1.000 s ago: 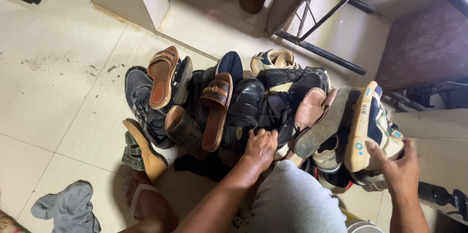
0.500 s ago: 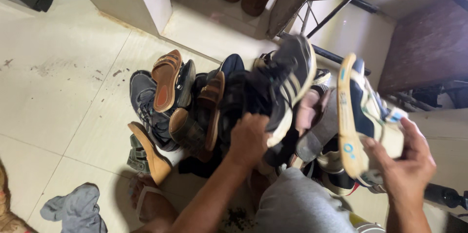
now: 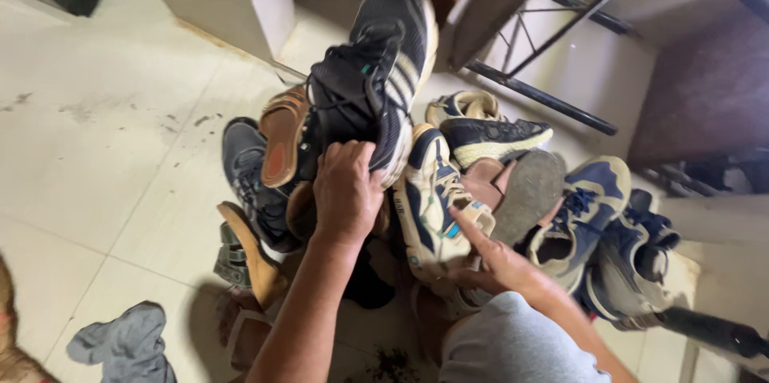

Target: The person organizes a pile of shoes on the floor by picking up pairs, inspecting them, and placing them onto a metal shoe rack. The person handles various types of footwear including sneakers, sandals, and loafers, arranging them on the lower and upper shelves of the rack.

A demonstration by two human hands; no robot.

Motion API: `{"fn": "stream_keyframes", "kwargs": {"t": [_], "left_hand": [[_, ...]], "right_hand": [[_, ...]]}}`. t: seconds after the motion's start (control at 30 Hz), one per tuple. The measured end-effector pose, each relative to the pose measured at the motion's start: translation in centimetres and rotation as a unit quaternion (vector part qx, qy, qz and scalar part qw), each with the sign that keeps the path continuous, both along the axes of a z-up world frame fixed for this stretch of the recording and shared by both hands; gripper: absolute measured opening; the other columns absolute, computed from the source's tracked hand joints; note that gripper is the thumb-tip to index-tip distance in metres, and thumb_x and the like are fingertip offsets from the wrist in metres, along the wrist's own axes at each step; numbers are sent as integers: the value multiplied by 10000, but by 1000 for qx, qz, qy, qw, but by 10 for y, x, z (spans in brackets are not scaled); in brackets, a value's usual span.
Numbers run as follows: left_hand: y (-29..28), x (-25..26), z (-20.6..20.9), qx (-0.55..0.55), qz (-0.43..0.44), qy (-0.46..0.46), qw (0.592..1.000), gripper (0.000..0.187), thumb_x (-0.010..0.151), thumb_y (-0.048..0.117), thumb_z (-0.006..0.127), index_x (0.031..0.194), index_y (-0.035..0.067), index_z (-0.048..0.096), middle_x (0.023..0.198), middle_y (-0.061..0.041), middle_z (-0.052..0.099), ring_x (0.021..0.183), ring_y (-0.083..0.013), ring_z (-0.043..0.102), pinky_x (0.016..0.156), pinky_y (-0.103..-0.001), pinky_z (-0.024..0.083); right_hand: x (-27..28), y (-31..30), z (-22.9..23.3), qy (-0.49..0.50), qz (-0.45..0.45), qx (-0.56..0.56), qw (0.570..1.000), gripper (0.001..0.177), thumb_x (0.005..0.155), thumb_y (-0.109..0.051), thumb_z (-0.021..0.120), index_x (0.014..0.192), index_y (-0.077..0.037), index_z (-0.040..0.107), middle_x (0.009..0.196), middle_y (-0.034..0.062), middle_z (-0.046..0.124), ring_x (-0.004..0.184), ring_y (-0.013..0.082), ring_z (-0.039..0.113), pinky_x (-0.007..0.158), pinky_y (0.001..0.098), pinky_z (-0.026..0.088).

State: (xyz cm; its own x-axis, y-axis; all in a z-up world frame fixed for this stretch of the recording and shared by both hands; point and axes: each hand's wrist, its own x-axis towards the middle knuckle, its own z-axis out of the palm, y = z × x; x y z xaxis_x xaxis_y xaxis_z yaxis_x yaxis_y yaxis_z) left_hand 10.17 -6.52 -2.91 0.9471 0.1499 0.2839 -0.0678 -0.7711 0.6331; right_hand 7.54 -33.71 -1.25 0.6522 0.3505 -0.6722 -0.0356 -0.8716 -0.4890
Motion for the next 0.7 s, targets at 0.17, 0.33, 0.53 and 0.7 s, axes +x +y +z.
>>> {"fn": "stream_keyframes", "kwargs": {"t": [0.17,0.33,0.53,0.7], "left_hand": [[-5,-3,-33,6,-20,42,999,323,725,76,784,1017,32,654,975,-100,666,983,-337,603,904,-497,489],[-16,-16,-62,131,-35,81,988,199,757,29,756,929,82,672,936,-52,686,983,-281,632,948,-549,481],[-31,-25,-41,57,-85,65,993,217,718,83,762,911,69,665,949,-72,683,983,-295,623,899,-507,487],[-64,-35,-12,57,-155,38,986,142,780,83,737,899,90,661,907,-69,661,963,-300,618,906,-509,489]], "right_hand": [[13,-38,27,-14,-62,-43,997,545,941,-220,660,1474,-292,573,1171,9,816,919,268,766,868,368,620],[19,-163,-34,-187,-314,-235,901,455,978,-494,688,1131,-80,800,974,171,811,881,262,766,873,424,586],[-29,-259,-144,-244,-316,-82,913,948,882,-613,819,1413,95,480,1204,293,661,1090,337,619,927,433,475],[-37,-223,-165,-225,-477,7,849,876,759,-342,796,1500,0,476,1203,242,704,1028,331,686,862,382,534]]}}
